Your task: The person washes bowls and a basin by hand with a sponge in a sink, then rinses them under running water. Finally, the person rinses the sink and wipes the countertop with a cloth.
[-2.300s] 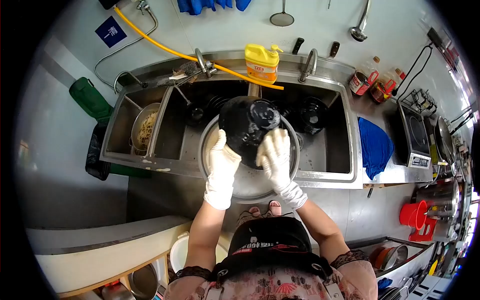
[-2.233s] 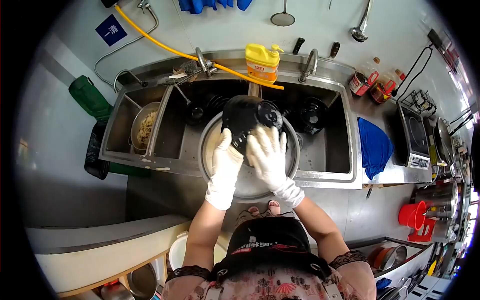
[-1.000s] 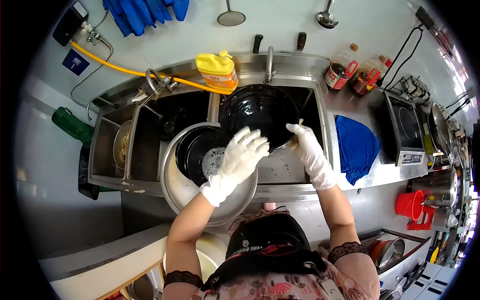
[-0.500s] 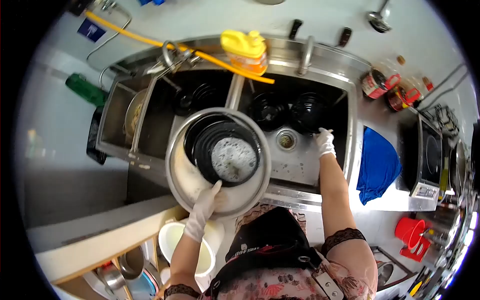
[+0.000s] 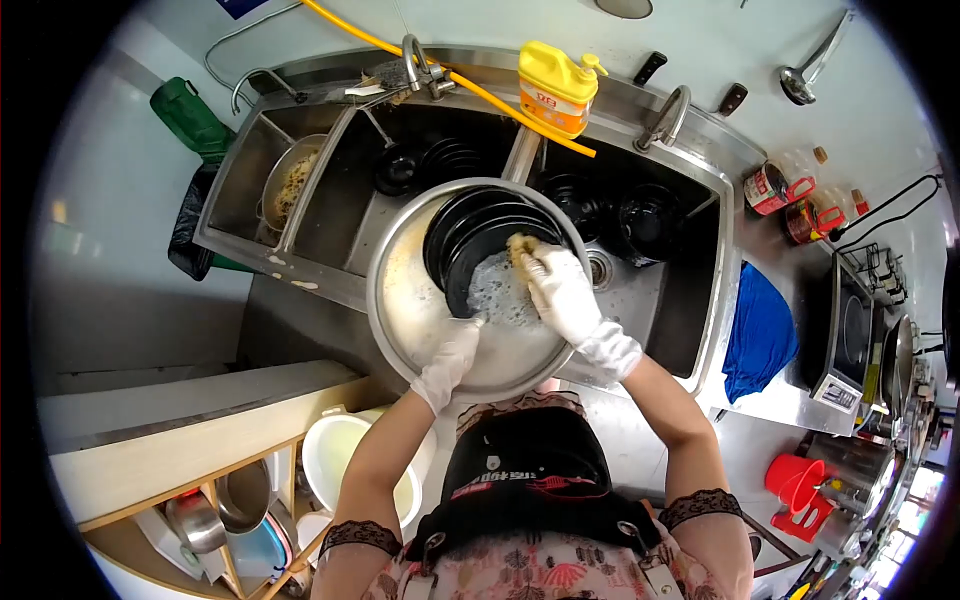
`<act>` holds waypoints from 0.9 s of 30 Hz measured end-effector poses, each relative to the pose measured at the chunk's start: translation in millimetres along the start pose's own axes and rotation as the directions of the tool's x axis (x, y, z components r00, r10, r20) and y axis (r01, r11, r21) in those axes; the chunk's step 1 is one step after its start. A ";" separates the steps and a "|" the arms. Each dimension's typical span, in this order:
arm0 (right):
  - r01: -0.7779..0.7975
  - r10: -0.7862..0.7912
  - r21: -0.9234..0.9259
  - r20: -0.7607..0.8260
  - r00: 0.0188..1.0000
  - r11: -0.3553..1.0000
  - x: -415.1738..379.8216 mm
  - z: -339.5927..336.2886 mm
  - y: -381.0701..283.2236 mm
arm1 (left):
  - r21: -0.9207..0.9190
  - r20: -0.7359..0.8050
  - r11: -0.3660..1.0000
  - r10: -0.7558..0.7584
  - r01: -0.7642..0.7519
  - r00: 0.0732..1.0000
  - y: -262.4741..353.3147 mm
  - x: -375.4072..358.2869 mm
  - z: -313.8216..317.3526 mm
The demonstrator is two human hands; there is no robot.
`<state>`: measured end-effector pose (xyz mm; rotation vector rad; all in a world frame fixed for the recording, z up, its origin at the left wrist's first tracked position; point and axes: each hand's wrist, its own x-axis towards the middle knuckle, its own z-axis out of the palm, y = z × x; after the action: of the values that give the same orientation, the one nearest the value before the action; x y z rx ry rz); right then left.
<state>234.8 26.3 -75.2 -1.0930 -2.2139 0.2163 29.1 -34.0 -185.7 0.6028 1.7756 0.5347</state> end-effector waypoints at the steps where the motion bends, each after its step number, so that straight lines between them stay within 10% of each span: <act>1: 0.137 -0.088 -0.322 0.162 0.983 0.937 -5.8 18.7 5.1 | -0.143 0.108 0.990 -0.006 0.021 0.994 -10.0 6.8 -4.4; 4: 0.089 0.188 -0.486 0.492 0.850 0.870 -9.4 42.5 -10.2 | -0.522 0.312 0.852 0.142 0.045 0.939 -0.7 -6.1 -15.1; 6: 0.050 0.181 -0.490 0.413 0.893 0.870 -24.0 52.2 -19.8 | -0.626 0.367 0.765 0.120 0.150 0.922 28.7 -34.0 -25.8; 10: -0.328 0.209 0.207 0.448 0.869 0.922 -18.5 49.5 -56.1 | -0.559 0.533 0.795 0.125 0.237 0.837 35.7 -31.1 -38.4; 12: -0.201 0.086 0.579 0.220 0.972 0.790 3.0 53.2 -71.7 | -0.532 0.625 0.780 0.098 0.330 0.774 60.3 -55.3 -49.6; 13: -0.226 0.129 0.545 0.212 0.969 0.807 10.0 63.9 -69.4 | -0.252 0.693 0.968 0.173 0.010 0.700 55.1 -46.0 -53.5; 14: -0.252 0.170 0.510 0.202 0.965 0.822 19.0 73.2 -63.5 | -0.248 0.695 0.969 0.176 0.003 0.698 49.5 -37.9 -53.2; 16: 0.042 -0.045 0.166 0.011 0.999 0.985 43.0 70.1 -47.3 | -0.447 0.696 0.764 -0.031 0.466 0.718 61.7 -52.7 -51.9; 20: 0.056 0.036 -0.457 0.191 0.981 0.888 37.7 42.8 -9.0 | -0.491 0.366 0.817 -0.120 0.301 0.923 65.1 -64.2 -49.1; 22: -0.011 0.054 -0.507 0.070 0.996 0.862 12.4 40.6 -8.7 | -0.266 0.221 0.963 0.012 0.049 0.975 25.0 -13.8 -43.6; 24: -0.333 0.491 -0.512 0.211 0.845 0.792 -23.4 58.8 -27.2 | -0.448 0.180 0.893 0.060 0.028 0.982 37.6 -35.0 -42.0; 26: -0.193 0.448 -0.504 0.452 0.772 0.842 -35.3 76.4 -47.5 | -0.404 0.154 0.915 0.062 0.006 0.986 20.7 -17.4 -37.6; 27: -0.317 0.317 -0.063 0.383 0.868 0.946 -35.6 72.0 -54.2 | -0.344 0.162 0.937 0.118 -0.056 0.980 27.1 -26.9 -41.9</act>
<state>170.7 -25.9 -125.8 -1.5214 -2.3542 0.6278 -1.2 -32.7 -137.9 0.4734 1.4472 0.8025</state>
